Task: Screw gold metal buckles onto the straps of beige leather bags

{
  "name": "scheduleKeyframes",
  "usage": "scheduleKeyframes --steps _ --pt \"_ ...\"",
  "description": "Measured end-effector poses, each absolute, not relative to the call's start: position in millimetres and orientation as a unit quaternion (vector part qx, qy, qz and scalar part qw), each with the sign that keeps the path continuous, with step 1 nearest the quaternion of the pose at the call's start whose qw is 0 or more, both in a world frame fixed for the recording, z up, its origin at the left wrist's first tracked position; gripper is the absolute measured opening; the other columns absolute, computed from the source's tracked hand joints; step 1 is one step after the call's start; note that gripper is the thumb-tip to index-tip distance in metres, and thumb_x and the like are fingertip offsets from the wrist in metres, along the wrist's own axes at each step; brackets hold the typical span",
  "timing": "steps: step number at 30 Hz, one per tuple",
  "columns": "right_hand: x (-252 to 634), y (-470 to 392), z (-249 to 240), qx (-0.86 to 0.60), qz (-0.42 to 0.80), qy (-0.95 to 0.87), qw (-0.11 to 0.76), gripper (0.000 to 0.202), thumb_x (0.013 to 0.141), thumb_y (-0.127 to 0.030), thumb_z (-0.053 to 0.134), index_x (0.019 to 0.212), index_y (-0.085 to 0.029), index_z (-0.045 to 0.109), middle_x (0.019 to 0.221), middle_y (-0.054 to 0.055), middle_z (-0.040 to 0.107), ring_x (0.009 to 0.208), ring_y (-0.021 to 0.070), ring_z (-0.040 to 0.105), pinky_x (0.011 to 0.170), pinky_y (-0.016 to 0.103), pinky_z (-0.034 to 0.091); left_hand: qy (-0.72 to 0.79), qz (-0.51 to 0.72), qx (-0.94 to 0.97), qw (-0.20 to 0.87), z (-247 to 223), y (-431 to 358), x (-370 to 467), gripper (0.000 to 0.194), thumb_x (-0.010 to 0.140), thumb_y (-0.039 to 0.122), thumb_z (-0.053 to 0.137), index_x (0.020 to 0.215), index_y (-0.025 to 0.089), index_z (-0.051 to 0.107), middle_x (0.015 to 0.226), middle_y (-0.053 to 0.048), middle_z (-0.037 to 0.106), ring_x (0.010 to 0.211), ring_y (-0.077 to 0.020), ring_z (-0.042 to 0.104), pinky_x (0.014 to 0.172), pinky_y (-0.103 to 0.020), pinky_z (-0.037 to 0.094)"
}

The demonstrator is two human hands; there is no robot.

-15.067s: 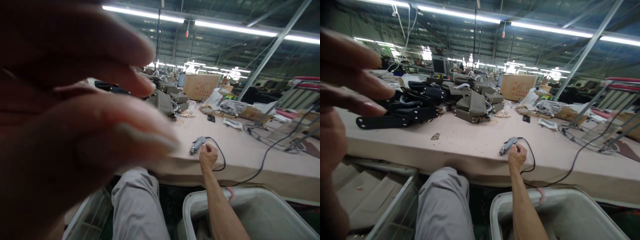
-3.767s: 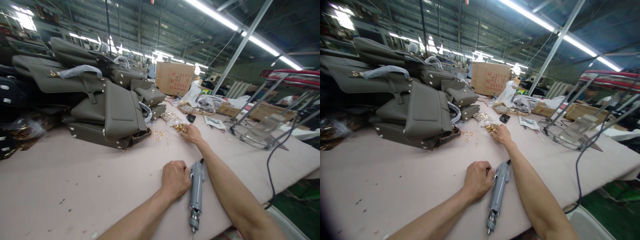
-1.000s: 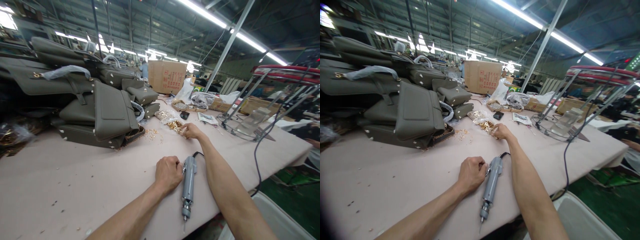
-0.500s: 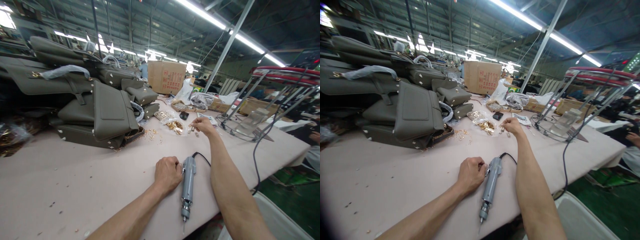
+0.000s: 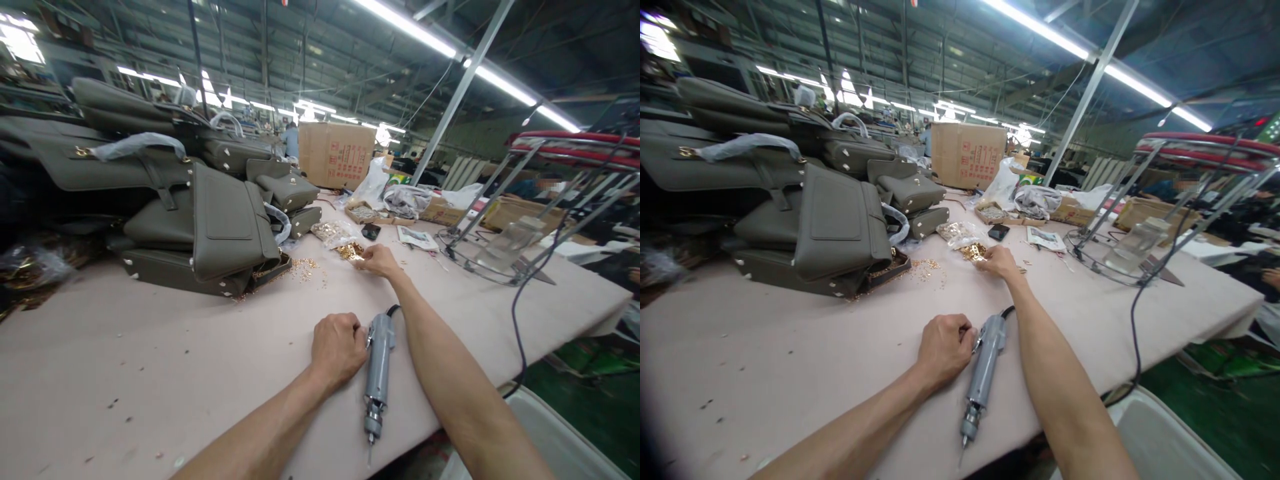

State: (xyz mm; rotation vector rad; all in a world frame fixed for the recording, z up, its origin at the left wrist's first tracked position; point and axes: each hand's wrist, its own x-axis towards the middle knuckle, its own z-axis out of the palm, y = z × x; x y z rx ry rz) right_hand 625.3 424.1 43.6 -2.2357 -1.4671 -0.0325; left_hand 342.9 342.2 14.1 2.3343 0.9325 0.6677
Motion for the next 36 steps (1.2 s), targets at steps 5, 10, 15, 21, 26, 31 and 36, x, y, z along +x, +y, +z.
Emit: scheduleKeyframes --steps 5,10,15,21,26,31,36 --pt "627.9 430.6 30.6 -0.825 -0.033 -0.538 0.172 0.007 0.07 -0.022 0.072 0.07 -0.018 0.078 0.07 0.009 0.072 0.07 0.0202 0.064 0.061 0.027 0.038 0.343 0.245 0.866 0.268 13.6 343.1 343.3 0.024 0.09 0.031 0.058 0.082 0.023 0.079 0.079 -0.005 0.077 0.077 -0.0229 0.071 0.07 -0.031 0.046" --pt "639.6 425.5 38.7 -0.797 0.038 -0.507 0.327 0.017 0.067 -0.027 0.072 0.078 -0.016 0.079 0.071 0.006 0.071 0.069 0.0193 0.063 0.061 0.026 0.042 0.346 0.241 0.864 0.276 15.4 342.7 342.7 0.023 0.09 0.032 0.059 0.083 0.023 0.079 0.08 -0.005 0.077 0.078 -0.0234 0.071 0.071 -0.031 0.047" --pt "664.8 403.8 61.1 -0.794 0.001 -0.437 0.423 0.02 0.071 -0.031 0.064 0.072 -0.016 0.076 0.062 0.004 0.065 0.064 0.0192 0.058 0.06 0.028 0.04 0.346 0.242 0.864 0.276 16.3 341.7 342.0 0.023 0.09 0.032 0.059 0.082 0.023 0.079 0.079 -0.005 0.077 0.077 -0.023 0.071 0.071 -0.031 0.047" --pt "657.5 405.1 61.2 -0.785 -0.169 -0.441 0.401 0.018 0.077 -0.031 0.064 0.076 -0.017 0.076 0.07 0.004 0.068 0.069 0.0197 0.06 0.068 0.029 0.043 0.342 0.242 0.867 0.272 14.9 341.0 342.3 0.023 0.09 0.031 0.058 0.082 0.023 0.078 0.081 -0.005 0.078 0.078 -0.0235 0.071 0.071 -0.031 0.047" --pt "631.6 427.7 35.8 -0.769 -0.046 -0.574 0.279 0.025 0.076 -0.022 0.067 0.098 -0.019 0.079 0.085 0.004 0.075 0.077 0.0184 0.065 0.071 0.025 0.045 0.342 0.24 0.867 0.27 12.4 341.1 342.1 0.024 0.091 0.031 0.058 0.084 0.023 0.079 0.082 -0.005 0.078 0.08 -0.0243 0.072 0.073 -0.032 0.049" --pt "631.2 433.2 25.7 -0.808 -0.047 -0.567 0.155 0.026 0.08 -0.021 0.066 0.103 -0.019 0.078 0.091 0.007 0.075 0.085 0.021 0.066 0.076 0.025 0.044 0.342 0.243 0.867 0.268 9.2 341.6 343.1 0.024 0.091 0.032 0.058 0.087 0.023 0.079 0.085 -0.006 0.079 0.083 -0.0251 0.073 0.075 -0.032 0.05" --pt "634.6 435.6 25.9 -0.81 -0.021 -0.569 0.143 0.02 0.083 -0.02 0.064 0.097 -0.019 0.078 0.097 0.01 0.075 0.088 0.0227 0.066 0.078 0.027 0.044 0.343 0.231 0.869 0.271 12.2 341.4 342.4 0.025 0.092 0.033 0.057 0.087 0.022 0.08 0.086 -0.007 0.079 0.084 -0.0248 0.073 0.076 -0.033 0.05"
